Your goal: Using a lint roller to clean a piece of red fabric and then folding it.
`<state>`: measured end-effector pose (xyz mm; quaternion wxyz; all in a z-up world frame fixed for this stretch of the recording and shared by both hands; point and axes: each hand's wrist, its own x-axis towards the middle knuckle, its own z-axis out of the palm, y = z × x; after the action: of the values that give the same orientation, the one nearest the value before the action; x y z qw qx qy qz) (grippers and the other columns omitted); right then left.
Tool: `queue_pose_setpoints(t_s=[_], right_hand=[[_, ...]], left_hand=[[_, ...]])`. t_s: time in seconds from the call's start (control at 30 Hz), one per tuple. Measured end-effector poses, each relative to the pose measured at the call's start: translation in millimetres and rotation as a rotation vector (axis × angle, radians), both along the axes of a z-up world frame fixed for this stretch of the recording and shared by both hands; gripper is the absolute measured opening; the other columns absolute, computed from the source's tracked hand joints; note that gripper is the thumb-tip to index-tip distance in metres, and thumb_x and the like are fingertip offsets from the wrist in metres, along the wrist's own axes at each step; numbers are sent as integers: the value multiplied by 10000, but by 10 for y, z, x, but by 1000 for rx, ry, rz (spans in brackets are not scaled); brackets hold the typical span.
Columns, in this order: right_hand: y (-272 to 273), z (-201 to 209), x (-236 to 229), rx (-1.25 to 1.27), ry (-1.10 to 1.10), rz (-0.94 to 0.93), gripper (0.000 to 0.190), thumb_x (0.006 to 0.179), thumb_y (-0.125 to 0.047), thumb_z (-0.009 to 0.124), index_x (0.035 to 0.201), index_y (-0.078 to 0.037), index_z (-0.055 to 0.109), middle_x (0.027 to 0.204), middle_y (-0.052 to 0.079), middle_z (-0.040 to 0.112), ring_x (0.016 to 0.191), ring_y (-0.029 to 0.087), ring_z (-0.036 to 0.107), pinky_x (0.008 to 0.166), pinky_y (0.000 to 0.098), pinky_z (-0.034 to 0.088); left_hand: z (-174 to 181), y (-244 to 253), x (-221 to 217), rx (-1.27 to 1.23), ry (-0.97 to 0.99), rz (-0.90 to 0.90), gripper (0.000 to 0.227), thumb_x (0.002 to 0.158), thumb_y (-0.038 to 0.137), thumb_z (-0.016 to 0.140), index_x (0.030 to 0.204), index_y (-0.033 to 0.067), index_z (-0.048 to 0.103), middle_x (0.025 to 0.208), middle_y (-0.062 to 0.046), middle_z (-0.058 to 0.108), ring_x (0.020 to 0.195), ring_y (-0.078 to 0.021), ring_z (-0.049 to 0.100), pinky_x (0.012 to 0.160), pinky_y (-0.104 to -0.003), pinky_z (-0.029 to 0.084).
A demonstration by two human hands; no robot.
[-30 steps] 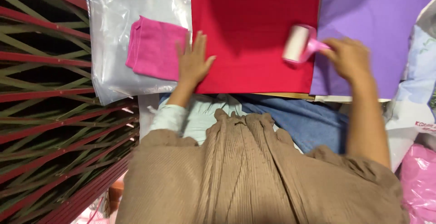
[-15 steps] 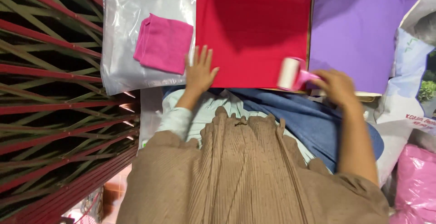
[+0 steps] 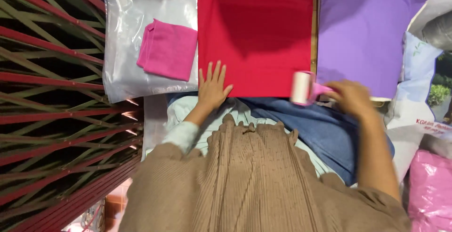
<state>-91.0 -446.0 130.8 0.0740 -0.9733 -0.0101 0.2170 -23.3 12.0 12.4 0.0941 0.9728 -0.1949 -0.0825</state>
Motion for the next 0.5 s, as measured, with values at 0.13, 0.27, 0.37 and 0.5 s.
queue_pose_setpoints(t_s=[0.13, 0.27, 0.37, 0.5], right_hand=[[129, 376, 260, -287, 48, 34, 457, 1010, -632, 435, 1338, -412, 664, 1176, 68, 752, 1127, 387, 706, 796, 596, 550], [998, 43, 918, 10, -238, 208, 413, 1011, -566, 550, 1330, -342, 689, 1120, 90, 723, 1031, 367, 656, 852, 500, 459], [1031, -77, 1114, 18, -212, 248, 426, 992, -581, 558, 1329, -351, 683, 1086, 90, 717, 1011, 376, 655, 810, 510, 475], [-110, -47, 1009, -46, -137, 90, 380, 1037, -503, 568, 1302, -283, 727, 1136, 109, 763, 1059, 371, 688, 827, 482, 499]], left_hand=[[167, -102, 152, -33, 40, 57, 749, 1023, 580, 380, 1582, 81, 378, 1689, -126, 266, 1572, -393, 87, 1186, -727, 89], [12, -360, 773, -9, -192, 113, 724, 1034, 549, 493, 1593, 101, 385, 1680, -102, 294, 1555, -402, 133, 1188, -728, 119], [-35, -155, 903, 53, -148, 116, 774, 1026, 607, 455, 1618, 122, 337, 1697, -92, 261, 1566, -385, 110, 1200, -707, 96], [-255, 444, 895, 121, -375, 34, 824, 981, 648, 584, 1592, 106, 474, 1698, -53, 323, 1570, -368, 171, 1192, -706, 140]])
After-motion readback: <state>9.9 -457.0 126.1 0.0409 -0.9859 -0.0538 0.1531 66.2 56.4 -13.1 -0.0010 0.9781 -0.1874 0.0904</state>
